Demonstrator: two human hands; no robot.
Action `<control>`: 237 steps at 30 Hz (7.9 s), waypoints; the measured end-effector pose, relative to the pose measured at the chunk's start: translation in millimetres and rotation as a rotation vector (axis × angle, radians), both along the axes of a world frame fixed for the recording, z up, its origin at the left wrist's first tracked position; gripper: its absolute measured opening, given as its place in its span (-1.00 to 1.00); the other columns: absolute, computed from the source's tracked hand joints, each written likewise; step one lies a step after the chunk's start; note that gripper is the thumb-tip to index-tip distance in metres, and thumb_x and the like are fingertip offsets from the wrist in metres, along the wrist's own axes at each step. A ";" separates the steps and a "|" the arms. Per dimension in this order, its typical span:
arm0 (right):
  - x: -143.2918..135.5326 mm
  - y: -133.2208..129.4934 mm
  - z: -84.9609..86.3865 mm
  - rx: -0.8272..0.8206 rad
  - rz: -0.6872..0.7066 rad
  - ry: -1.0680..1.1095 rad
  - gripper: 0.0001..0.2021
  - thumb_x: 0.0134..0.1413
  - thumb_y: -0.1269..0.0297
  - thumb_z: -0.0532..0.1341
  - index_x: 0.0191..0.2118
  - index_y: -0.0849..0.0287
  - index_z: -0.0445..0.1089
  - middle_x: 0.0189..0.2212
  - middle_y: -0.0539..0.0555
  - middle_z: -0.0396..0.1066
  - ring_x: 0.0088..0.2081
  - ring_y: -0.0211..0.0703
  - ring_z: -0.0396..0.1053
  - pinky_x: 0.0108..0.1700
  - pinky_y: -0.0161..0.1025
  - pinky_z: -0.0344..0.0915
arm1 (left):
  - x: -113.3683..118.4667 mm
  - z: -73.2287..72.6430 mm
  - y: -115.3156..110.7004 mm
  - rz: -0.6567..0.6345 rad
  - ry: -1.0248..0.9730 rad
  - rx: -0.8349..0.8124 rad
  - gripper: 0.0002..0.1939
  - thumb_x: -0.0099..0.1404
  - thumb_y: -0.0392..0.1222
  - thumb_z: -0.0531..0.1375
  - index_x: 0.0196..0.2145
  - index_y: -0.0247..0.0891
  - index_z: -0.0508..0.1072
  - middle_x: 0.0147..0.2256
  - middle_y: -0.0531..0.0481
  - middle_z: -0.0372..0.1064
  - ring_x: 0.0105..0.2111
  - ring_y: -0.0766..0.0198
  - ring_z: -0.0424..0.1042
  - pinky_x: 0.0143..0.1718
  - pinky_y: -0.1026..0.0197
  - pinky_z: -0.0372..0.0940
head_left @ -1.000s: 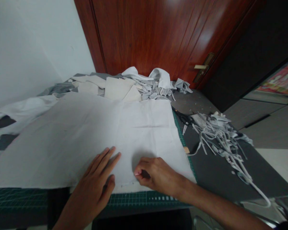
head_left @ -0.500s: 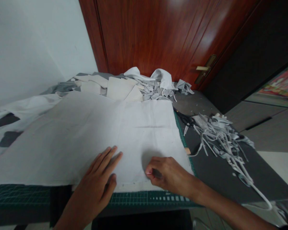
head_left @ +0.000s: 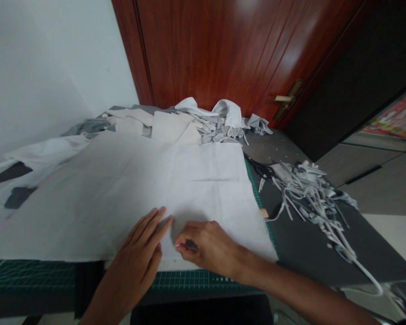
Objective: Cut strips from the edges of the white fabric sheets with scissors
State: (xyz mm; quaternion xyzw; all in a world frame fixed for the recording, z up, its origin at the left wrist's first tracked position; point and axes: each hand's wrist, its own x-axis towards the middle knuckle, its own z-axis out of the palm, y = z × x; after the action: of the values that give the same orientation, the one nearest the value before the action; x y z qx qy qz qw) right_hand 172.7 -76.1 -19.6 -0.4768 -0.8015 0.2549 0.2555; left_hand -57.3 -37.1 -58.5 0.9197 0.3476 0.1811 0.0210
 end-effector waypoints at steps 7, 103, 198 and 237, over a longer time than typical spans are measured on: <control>-15.2 7.3 -5.6 0.011 0.037 -0.051 -0.91 0.20 0.38 0.20 -0.30 0.13 0.46 -0.25 0.01 0.55 -0.27 -0.21 0.48 -0.24 -0.26 0.32 | -0.3 -0.8 0.1 -0.004 -0.021 0.008 -0.34 0.41 -0.28 0.00 0.43 -0.07 0.05 0.47 0.02 -0.12 0.44 0.03 -0.01 0.40 -0.13 0.12; 21.4 -8.1 12.4 -0.093 -0.028 -0.152 -0.89 0.10 0.48 0.27 -0.29 0.15 0.51 -0.30 -0.02 0.54 -0.34 -0.25 0.45 -0.24 -0.30 0.27 | -1.0 1.0 -0.8 0.002 -0.051 0.001 -0.34 0.41 -0.31 -0.01 0.43 -0.05 0.07 0.46 0.03 -0.06 0.43 0.04 0.03 0.38 -0.15 0.15; 2.0 6.3 -6.8 0.000 0.017 -0.040 -0.92 0.16 0.39 0.21 -0.30 0.10 0.45 -0.27 -0.03 0.55 -0.28 -0.26 0.48 -0.20 -0.34 0.30 | -6.4 -4.4 6.7 -0.029 -0.006 0.154 -0.33 0.42 -0.26 -0.04 0.44 -0.05 0.01 0.43 0.04 0.01 0.38 0.06 0.15 0.27 -0.09 0.32; -5.1 7.5 -10.3 0.022 0.004 -0.064 -0.90 0.17 0.39 0.20 -0.31 0.10 0.46 -0.28 -0.02 0.55 -0.31 -0.25 0.47 -0.19 -0.32 0.31 | -7.6 -9.6 8.9 -0.027 -0.029 0.115 -0.33 0.42 -0.23 -0.02 0.45 -0.04 0.01 0.44 0.04 0.00 0.39 0.04 0.13 0.29 -0.06 0.30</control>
State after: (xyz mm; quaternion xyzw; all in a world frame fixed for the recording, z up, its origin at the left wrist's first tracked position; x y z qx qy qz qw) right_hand 167.7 -68.6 -29.9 -0.4801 -0.8131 0.2312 0.2344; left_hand -64.9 -28.2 -68.2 0.9213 0.3239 0.2138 -0.0243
